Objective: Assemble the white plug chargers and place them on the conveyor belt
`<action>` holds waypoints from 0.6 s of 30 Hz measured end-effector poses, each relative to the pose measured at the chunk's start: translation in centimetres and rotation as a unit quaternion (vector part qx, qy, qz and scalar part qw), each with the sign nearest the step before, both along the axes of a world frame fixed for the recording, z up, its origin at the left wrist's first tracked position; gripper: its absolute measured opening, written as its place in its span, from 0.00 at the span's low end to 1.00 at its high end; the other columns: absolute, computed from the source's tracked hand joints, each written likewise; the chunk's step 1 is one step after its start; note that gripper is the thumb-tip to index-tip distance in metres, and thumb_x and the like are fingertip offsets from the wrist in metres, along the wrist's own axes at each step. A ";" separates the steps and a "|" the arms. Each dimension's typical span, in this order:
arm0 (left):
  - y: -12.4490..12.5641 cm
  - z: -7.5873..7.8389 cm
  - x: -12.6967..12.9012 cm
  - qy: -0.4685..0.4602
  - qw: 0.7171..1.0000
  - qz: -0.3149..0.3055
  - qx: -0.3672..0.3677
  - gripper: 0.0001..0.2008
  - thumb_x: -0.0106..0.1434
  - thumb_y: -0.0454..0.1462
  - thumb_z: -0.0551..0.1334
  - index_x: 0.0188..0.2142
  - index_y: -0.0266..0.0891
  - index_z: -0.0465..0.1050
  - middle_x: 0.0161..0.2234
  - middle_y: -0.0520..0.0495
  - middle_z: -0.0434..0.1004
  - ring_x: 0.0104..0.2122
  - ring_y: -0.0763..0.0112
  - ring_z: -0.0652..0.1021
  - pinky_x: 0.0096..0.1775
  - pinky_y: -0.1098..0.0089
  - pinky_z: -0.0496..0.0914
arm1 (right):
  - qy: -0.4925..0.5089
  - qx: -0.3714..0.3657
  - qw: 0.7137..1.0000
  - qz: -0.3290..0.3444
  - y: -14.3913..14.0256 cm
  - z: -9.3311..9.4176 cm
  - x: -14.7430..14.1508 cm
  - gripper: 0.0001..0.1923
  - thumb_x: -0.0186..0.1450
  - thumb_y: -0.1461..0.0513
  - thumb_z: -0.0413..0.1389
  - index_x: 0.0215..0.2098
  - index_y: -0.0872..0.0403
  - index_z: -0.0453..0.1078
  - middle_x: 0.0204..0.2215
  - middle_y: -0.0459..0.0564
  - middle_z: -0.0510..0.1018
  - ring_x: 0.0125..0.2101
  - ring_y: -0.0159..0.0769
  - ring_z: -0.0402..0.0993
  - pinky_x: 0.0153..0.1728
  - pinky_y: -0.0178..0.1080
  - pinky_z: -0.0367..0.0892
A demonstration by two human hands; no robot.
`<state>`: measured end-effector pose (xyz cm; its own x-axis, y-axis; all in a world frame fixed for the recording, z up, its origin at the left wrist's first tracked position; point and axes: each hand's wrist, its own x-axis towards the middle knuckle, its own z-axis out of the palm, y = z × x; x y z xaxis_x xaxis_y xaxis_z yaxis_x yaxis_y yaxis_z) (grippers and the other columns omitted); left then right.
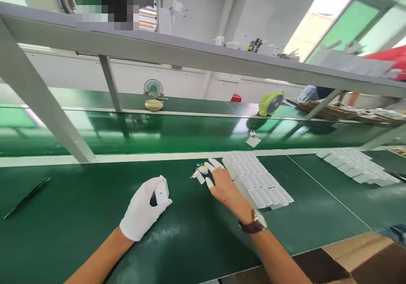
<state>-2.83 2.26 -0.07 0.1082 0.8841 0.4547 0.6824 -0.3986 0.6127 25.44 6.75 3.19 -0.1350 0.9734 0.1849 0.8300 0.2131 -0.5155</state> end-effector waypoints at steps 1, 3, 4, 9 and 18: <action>0.0 0.0 0.1 -0.002 1.000 -0.002 0.001 0.25 0.61 0.40 0.65 0.58 0.45 0.65 0.53 0.44 0.77 0.50 0.59 0.79 0.51 0.58 0.75 | 0.004 0.022 0.999 0.027 -0.6 0.6 -0.6 0.21 0.66 0.62 0.53 0.57 0.53 0.70 0.61 0.59 0.69 0.65 0.55 0.58 0.65 0.58 0.53; 0.0 -0.1 0.3 -0.008 1.000 -0.005 0.009 0.25 0.61 0.39 0.65 0.58 0.44 0.65 0.53 0.43 0.76 0.50 0.58 0.79 0.52 0.58 0.75 | 0.036 0.035 0.994 0.098 -1.5 1.6 -2.3 0.20 0.69 0.59 0.52 0.58 0.49 0.68 0.60 0.56 0.71 0.62 0.51 0.64 0.63 0.55 0.59; 0.0 -0.2 0.4 -0.011 1.000 -0.007 0.013 0.25 0.60 0.38 0.66 0.57 0.44 0.65 0.53 0.42 0.76 0.51 0.58 0.78 0.52 0.57 0.75 | 0.055 0.026 0.990 0.130 -1.8 1.9 -3.2 0.20 0.69 0.58 0.52 0.59 0.48 0.67 0.57 0.55 0.73 0.58 0.49 0.68 0.60 0.53 0.63; 0.2 -0.9 0.5 -0.016 0.997 -0.019 0.075 0.23 0.59 0.35 0.65 0.55 0.43 0.67 0.49 0.41 0.78 0.49 0.58 0.79 0.50 0.58 0.76 | 0.134 -0.036 0.960 0.244 -1.9 1.8 -7.6 0.20 0.68 0.60 0.54 0.59 0.47 0.67 0.46 0.51 0.78 0.42 0.39 0.76 0.46 0.46 0.75; 0.8 -1.1 0.3 0.024 0.982 -0.014 0.185 0.25 0.63 0.33 0.63 0.59 0.42 0.63 0.47 0.39 0.77 0.46 0.59 0.80 0.47 0.58 0.77 | 0.277 -0.131 0.911 0.276 -1.1 -0.7 -8.9 0.24 0.68 0.63 0.53 0.63 0.47 0.63 0.49 0.51 0.77 0.43 0.37 0.76 0.49 0.45 0.74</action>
<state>-2.53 3.11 -1.20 0.1598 0.6562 0.7374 0.6926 -0.6068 0.3899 16.56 5.61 2.51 -0.5748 0.8054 0.1445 0.2308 0.3290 -0.9157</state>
